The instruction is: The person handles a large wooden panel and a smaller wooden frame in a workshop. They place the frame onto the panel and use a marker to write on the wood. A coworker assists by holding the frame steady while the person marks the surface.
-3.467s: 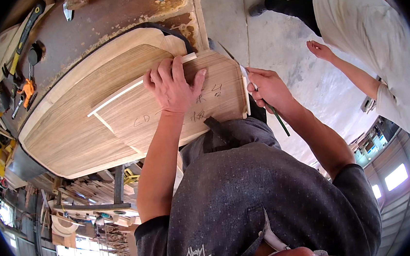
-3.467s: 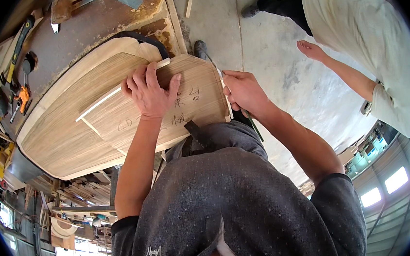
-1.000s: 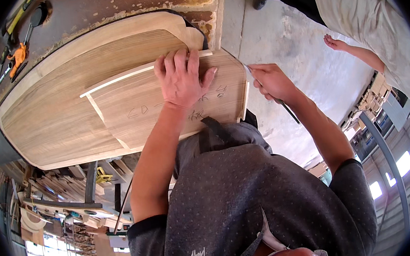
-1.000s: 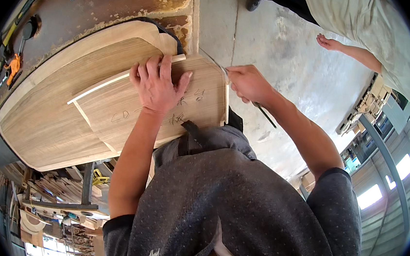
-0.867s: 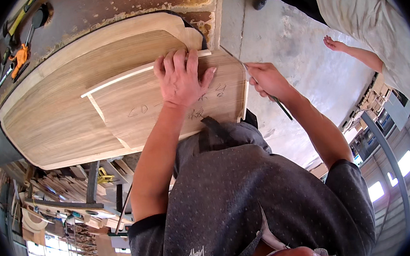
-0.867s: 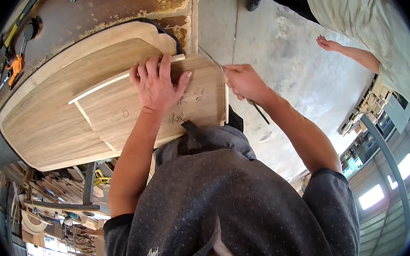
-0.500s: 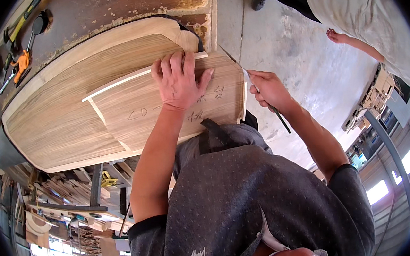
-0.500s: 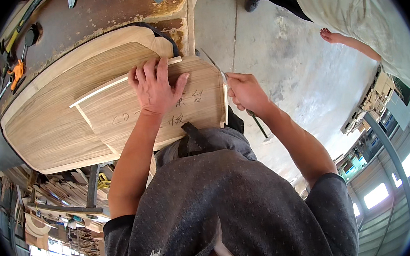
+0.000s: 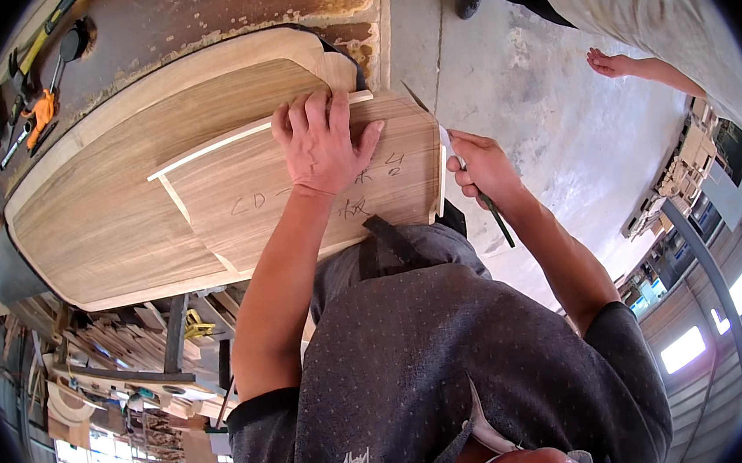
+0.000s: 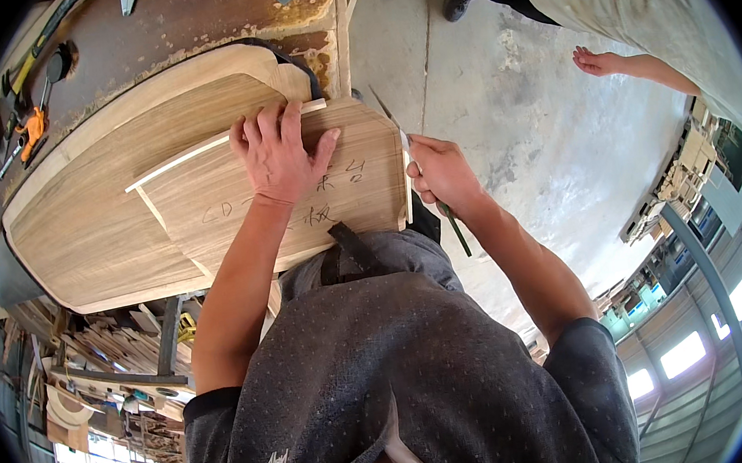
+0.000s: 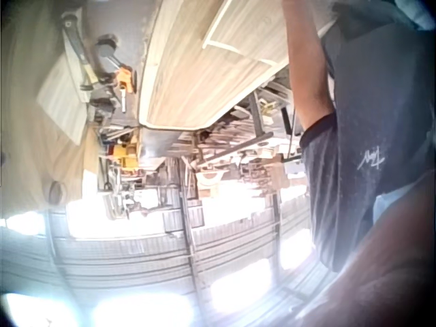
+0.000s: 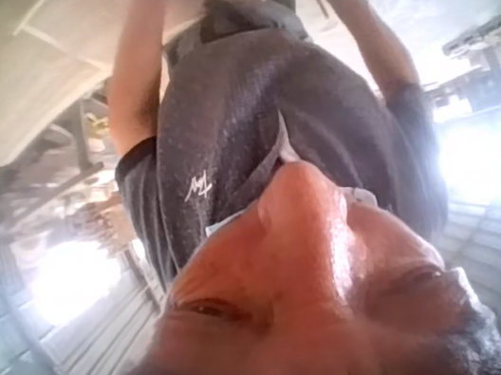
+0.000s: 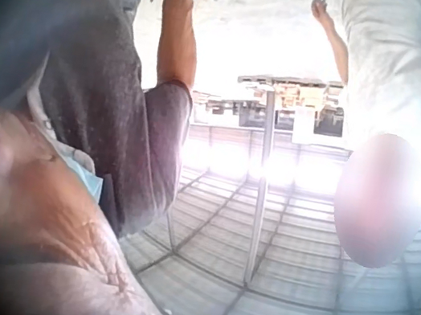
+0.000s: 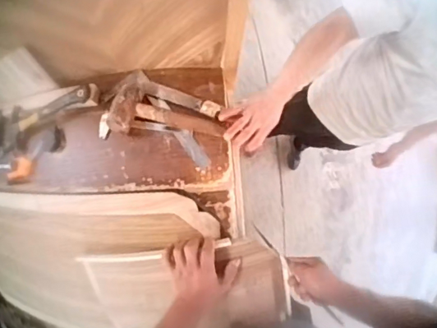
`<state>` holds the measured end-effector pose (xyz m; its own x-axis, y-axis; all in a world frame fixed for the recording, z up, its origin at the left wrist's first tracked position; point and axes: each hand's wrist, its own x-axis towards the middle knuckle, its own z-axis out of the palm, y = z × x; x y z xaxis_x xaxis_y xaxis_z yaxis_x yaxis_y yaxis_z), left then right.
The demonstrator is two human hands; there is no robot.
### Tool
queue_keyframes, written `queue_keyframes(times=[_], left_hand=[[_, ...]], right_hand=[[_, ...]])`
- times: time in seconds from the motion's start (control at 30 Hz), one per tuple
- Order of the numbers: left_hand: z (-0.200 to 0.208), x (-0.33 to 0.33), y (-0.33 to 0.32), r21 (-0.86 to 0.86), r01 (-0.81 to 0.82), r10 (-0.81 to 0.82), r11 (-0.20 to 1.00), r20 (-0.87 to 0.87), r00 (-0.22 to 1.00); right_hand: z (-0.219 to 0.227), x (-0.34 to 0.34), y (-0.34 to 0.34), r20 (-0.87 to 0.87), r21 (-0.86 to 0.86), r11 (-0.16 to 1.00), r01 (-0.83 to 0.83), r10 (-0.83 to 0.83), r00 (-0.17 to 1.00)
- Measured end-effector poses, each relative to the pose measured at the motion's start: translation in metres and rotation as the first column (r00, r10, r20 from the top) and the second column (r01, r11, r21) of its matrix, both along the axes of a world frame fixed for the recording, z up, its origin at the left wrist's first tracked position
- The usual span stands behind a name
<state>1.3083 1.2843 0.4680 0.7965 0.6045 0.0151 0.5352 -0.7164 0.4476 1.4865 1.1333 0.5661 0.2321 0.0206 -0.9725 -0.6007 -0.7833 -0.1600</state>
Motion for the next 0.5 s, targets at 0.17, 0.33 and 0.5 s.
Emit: queue_keyframes(times=[0.17,0.33,0.5], left_hand=[[0.000,0.000,0.001,-0.024,-0.010,0.010,1.000,-0.006,1.000],[-0.001,0.000,0.000,0.003,-0.010,0.009,1.000,0.020,1.000],[0.000,0.000,0.000,-0.009,-0.007,0.007,1.000,0.003,1.000]], right_hand=[[-0.009,0.005,0.007,-0.019,0.025,0.997,-0.079,0.079,0.997],[0.005,0.006,0.009,0.002,0.014,0.993,-0.115,0.115,0.993],[0.000,0.020,0.007,-0.039,-0.003,0.983,-0.182,0.181,0.983]])
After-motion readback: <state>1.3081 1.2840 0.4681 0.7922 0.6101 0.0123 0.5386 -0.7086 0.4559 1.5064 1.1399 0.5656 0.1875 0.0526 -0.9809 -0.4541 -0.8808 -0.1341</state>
